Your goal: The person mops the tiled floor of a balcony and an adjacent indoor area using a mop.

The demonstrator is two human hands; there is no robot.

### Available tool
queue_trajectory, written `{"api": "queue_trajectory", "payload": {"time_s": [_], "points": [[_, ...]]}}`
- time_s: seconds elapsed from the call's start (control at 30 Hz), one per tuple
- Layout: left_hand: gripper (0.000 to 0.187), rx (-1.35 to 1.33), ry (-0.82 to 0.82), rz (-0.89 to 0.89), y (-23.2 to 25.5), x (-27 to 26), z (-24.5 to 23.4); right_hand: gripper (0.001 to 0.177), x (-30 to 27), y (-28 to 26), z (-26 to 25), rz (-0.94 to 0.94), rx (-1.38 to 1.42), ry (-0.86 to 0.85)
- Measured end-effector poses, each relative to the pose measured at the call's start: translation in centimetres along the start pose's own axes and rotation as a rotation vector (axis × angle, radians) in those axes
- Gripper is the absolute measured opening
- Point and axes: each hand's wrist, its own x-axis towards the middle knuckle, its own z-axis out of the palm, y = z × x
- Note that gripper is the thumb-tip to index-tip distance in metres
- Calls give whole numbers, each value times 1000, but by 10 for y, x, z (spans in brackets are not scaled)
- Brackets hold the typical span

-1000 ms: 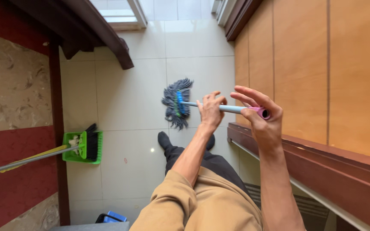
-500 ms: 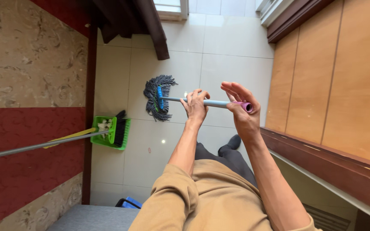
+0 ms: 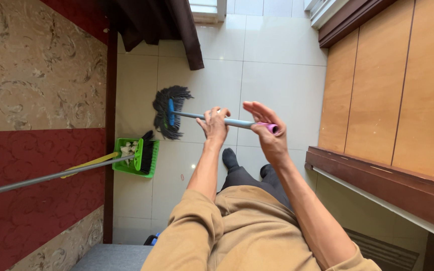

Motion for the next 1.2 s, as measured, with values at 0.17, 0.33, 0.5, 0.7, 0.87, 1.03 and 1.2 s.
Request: {"api": "queue_trajectory", "payload": {"time_s": [0.17, 0.33, 0.5, 0.7, 0.87, 1.03, 1.2], "points": [[33, 46, 19, -115, -8, 1, 11, 55, -12, 0, -7, 200, -36, -12], [12, -60, 57, -204, 52, -7, 39, 67, -11, -34, -52, 141, -14, 51], [13, -118, 152, -64, 135, -13, 70, 74, -13, -94, -103, 90, 45, 117], [14, -167, 122, 59, 237, -16, 96, 80, -27, -159, -164, 11, -58, 169], [17, -215, 95, 202, 320, -28, 130, 80, -45, -203, -214, -36, -184, 269], [19, -245, 5, 304, 389, -41, 176, 78, -70, -232, -258, -115, -284, 309], [31, -208, -68, 389, 431, -48, 218, 72, -81, -247, -279, -120, -387, 364]]}}
